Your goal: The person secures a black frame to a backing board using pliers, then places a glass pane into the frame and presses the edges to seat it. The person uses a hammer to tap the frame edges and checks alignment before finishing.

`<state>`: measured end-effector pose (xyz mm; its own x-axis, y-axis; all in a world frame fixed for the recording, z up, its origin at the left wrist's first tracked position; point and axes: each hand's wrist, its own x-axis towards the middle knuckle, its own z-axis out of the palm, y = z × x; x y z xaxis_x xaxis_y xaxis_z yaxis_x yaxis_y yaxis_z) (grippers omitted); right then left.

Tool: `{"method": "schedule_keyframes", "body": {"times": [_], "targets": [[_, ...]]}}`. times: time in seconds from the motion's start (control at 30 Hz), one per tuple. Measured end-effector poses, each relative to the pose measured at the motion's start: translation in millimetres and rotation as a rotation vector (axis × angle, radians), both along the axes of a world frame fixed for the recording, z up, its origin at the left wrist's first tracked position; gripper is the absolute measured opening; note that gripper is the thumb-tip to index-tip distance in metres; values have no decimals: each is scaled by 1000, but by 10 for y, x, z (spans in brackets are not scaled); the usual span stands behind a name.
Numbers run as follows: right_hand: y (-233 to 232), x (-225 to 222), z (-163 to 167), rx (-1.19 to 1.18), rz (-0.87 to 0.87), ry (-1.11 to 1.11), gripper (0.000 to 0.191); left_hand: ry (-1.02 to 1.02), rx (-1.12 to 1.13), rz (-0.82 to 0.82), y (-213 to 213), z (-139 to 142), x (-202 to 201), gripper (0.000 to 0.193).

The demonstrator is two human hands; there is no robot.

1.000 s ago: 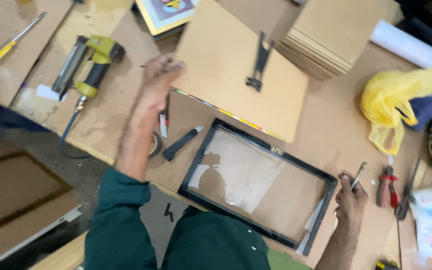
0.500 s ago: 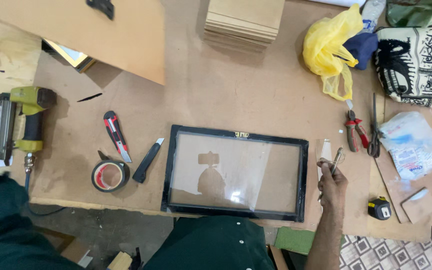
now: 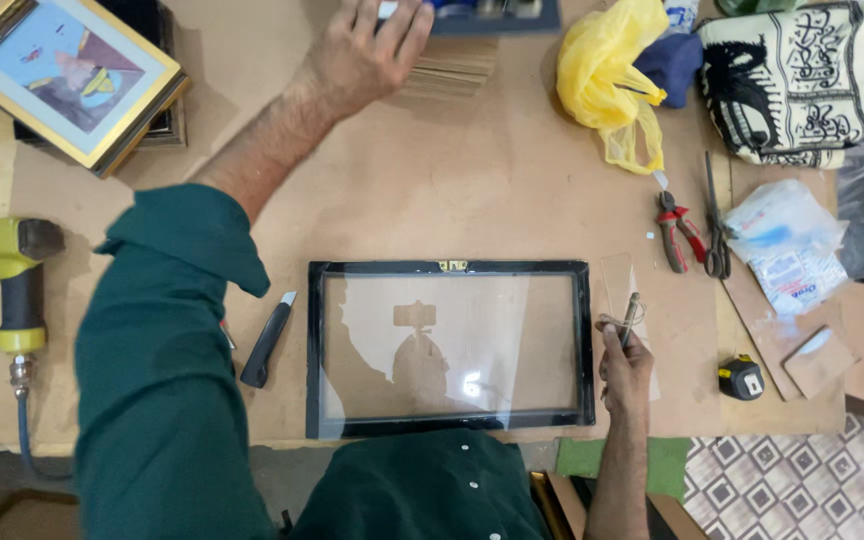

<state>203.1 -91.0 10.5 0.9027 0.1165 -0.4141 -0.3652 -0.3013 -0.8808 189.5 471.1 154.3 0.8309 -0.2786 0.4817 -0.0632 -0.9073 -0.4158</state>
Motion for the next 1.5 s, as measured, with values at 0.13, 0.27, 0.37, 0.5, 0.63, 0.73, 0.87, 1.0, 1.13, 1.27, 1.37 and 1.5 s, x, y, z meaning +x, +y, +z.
{"method": "schedule_keyframes", "body": {"times": [0.13, 0.27, 0.37, 0.5, 0.63, 0.73, 0.87, 1.0, 1.13, 1.27, 1.37, 1.5], "targets": [[-394, -122, 5, -32, -99, -11, 24, -138, 91, -27, -158, -846, -82, 40], [-543, -231, -18, -101, -137, -69, 27, -136, -6, 15, -335, -1017, -82, 46], [-556, -300, -50, -281, -59, -148, 32, -96, -10, 82, -451, -882, -49, 53], [-658, -522, -96, -517, 108, -213, 37, -93, -366, 163, -733, -774, -516, 64], [-773, -820, -191, -514, 189, -284, 37, -59, -1032, 389, -1392, -964, -1884, 61], [-773, -916, -275, -554, 234, -398, 34, 24, -1393, 657, -2082, -1239, -2844, 77], [-727, -893, -322, -684, 290, -463, 35, 30, -1343, 698, -2720, -1618, -3299, 77], [-728, -721, -248, -660, 272, -191, 36, -167, -1489, 878, -2799, -1841, -3297, 68], [-706, -304, -30, -466, 372, -112, 34, -377, -1860, 844, -2612, -1890, -3371, 50], [-268, 369, 229, -426, 708, -189, 34, -716, -2284, 867, -2762, -1796, -3580, 39], [465, 878, 334, -466, 941, -289, 32, -990, -2275, 885, -3266, -1706, -3693, 29], [1655, 1202, 394, -467, 1154, -417, 34, -1367, -2196, 888, -4127, -1773, -3478, 27]]}}
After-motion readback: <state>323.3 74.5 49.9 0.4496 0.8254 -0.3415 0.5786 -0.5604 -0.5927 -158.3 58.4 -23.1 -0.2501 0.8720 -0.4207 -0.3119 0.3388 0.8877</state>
